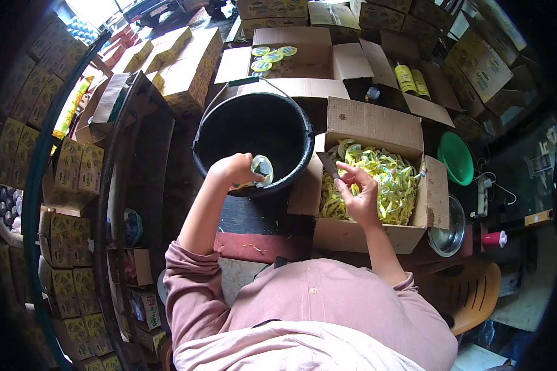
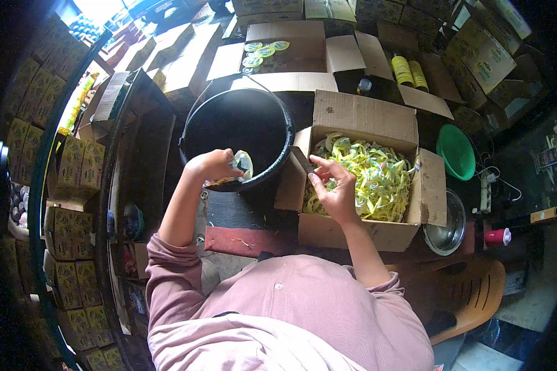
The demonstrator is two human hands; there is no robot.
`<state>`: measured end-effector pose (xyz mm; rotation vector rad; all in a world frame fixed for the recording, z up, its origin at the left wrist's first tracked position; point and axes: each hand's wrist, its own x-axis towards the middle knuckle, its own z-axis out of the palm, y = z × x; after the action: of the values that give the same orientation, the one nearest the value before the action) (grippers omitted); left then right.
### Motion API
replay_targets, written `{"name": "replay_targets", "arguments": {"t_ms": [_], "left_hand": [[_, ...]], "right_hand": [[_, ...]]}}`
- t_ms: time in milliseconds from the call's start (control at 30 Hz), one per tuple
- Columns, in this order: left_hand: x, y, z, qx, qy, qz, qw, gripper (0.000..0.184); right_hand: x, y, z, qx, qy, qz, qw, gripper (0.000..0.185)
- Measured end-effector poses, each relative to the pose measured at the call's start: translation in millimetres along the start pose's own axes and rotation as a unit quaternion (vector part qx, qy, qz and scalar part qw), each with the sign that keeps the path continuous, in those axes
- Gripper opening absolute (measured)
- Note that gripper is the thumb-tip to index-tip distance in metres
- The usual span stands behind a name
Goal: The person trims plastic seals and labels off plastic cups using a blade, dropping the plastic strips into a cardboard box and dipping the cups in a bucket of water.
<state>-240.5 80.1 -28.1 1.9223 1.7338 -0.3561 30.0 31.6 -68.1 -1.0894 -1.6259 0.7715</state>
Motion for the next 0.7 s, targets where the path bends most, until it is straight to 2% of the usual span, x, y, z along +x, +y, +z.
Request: {"name": "replay_targets", "arguments": {"t_ms": [33, 100, 133, 233, 333, 433, 467, 567, 600, 633, 700], "left_hand": [[-4, 3, -6, -0.027, -0.024, -0.022, 0.999, 0.055], [-1, -7, -3, -0.088, 0.05, 0.039, 0.994, 0.052], [3, -11, 0, -0.105, 0.117, 0.082, 0.984, 0.051], [1, -10, 4, -0.15, 0.235, 0.103, 0.955, 0.05], [-2, -7, 1, -0.195, 0.266, 0.115, 0.937, 0.047], [-8, 0, -4, -0.345, 0.233, 0.102, 0.904, 0.047], [-3, -1, 5, -0.329, 0.305, 0.163, 0.879, 0.038], [-17, 18, 5, -0.474, 0.26, 0.215, 0.813, 0.034], [-15, 22, 9, -0.48, 0.258, 0.233, 0.805, 0.032], [-14, 30, 15, -0.537, 0.24, 0.245, 0.771, 0.035], [-22, 52, 25, -0.549, 0.185, 0.257, 0.774, 0.05]], "right_hand": [[-1, 3, 1, 0.063, 0.002, 0.049, 0.997, 0.032], [-2, 8, 3, 0.189, 0.006, 0.144, 0.971, 0.033], [0, 6, 4, 0.24, 0.011, 0.162, 0.957, 0.033], [2, 9, 7, 0.284, 0.026, 0.202, 0.937, 0.033], [3, 2, 7, 0.29, 0.023, 0.213, 0.933, 0.033], [0, -3, 10, 0.309, 0.042, 0.197, 0.93, 0.034], [-1, -4, 9, 0.3, 0.044, 0.193, 0.933, 0.033], [-4, -7, 4, 0.275, 0.054, 0.183, 0.943, 0.033], [-4, -15, 0, 0.272, 0.061, 0.177, 0.944, 0.03], [-4, -17, -4, 0.255, 0.065, 0.163, 0.951, 0.029], [-4, -20, -15, 0.218, 0.073, 0.135, 0.964, 0.027]]}}
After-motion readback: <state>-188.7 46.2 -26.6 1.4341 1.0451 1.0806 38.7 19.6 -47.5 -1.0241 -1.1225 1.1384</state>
